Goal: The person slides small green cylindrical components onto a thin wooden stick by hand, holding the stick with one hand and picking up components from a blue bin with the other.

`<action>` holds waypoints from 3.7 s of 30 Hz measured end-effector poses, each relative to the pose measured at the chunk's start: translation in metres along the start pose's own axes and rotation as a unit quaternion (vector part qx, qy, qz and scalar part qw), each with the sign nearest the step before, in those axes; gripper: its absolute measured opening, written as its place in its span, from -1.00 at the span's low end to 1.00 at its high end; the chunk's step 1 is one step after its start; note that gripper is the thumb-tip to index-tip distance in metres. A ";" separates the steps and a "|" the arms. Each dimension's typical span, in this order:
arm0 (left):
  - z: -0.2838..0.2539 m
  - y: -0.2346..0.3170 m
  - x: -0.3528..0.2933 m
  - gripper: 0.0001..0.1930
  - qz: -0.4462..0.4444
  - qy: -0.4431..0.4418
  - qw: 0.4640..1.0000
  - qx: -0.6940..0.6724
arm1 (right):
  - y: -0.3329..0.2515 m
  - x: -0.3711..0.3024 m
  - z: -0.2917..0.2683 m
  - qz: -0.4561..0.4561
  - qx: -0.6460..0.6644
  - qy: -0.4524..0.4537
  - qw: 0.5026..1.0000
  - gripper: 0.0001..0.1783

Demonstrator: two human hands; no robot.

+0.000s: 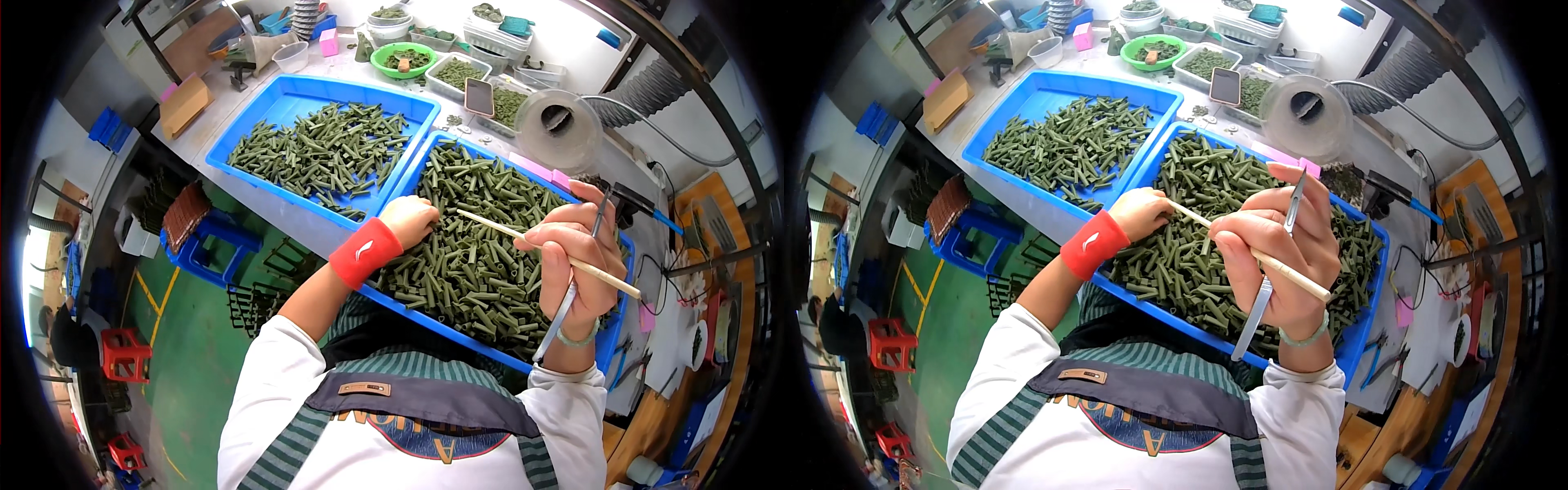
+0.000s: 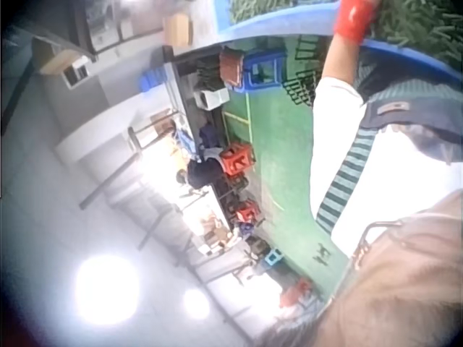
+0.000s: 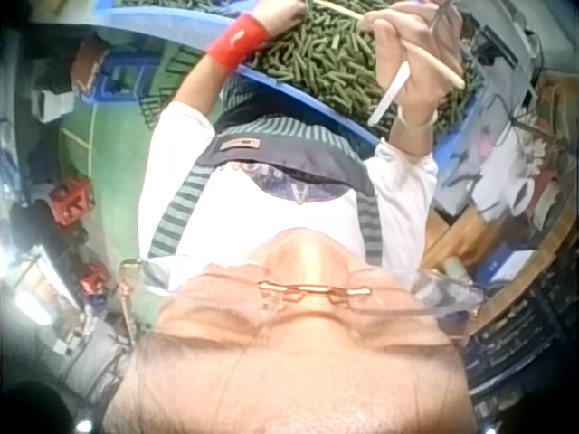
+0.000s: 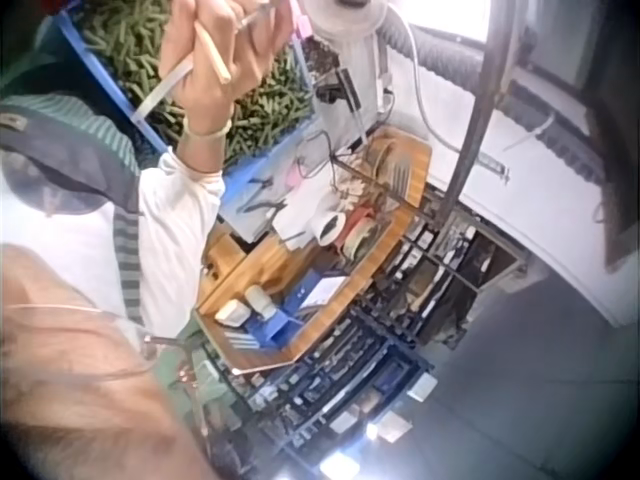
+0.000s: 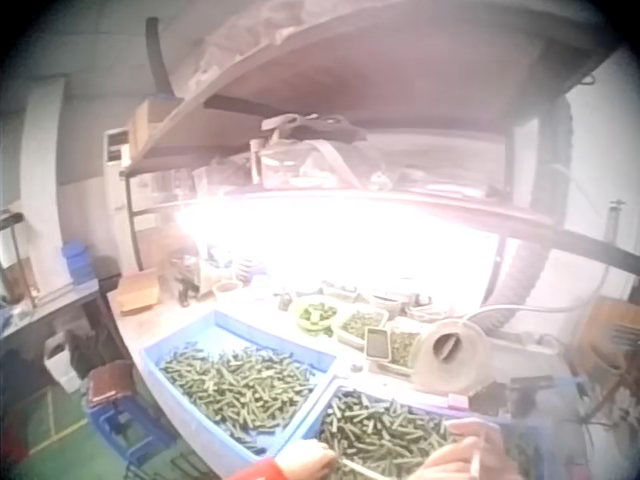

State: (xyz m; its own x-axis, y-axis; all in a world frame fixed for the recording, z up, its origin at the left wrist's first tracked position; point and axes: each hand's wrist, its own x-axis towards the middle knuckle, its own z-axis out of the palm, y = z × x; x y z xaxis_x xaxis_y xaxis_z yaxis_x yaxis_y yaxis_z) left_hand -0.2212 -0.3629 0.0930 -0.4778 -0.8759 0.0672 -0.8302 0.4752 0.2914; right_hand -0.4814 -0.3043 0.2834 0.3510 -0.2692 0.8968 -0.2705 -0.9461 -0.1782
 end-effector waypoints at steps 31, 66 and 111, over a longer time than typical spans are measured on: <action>-0.093 0.072 -0.047 -0.70 0.066 0.467 0.847 -0.247 | -0.005 -0.009 0.023 -0.028 -0.001 -0.011 1.000 -0.83; -0.099 0.092 -0.064 -0.70 0.075 0.461 0.861 -0.199 | -0.023 -0.002 0.008 -0.025 -0.006 -0.019 0.999 -0.89; -0.097 0.127 -0.102 -0.72 0.043 0.493 0.857 -0.144 | -0.058 -0.002 -0.011 -0.098 -0.004 0.006 0.995 -0.86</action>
State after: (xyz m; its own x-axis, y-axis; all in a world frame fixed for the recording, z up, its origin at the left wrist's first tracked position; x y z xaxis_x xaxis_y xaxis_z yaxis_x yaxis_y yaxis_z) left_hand -0.2494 -0.2211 0.2160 0.0591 -0.5507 0.8326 -0.6302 0.6263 0.4590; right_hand -0.4760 -0.2470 0.2960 0.3866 -0.0772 0.9190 -0.2043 -0.9789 0.0037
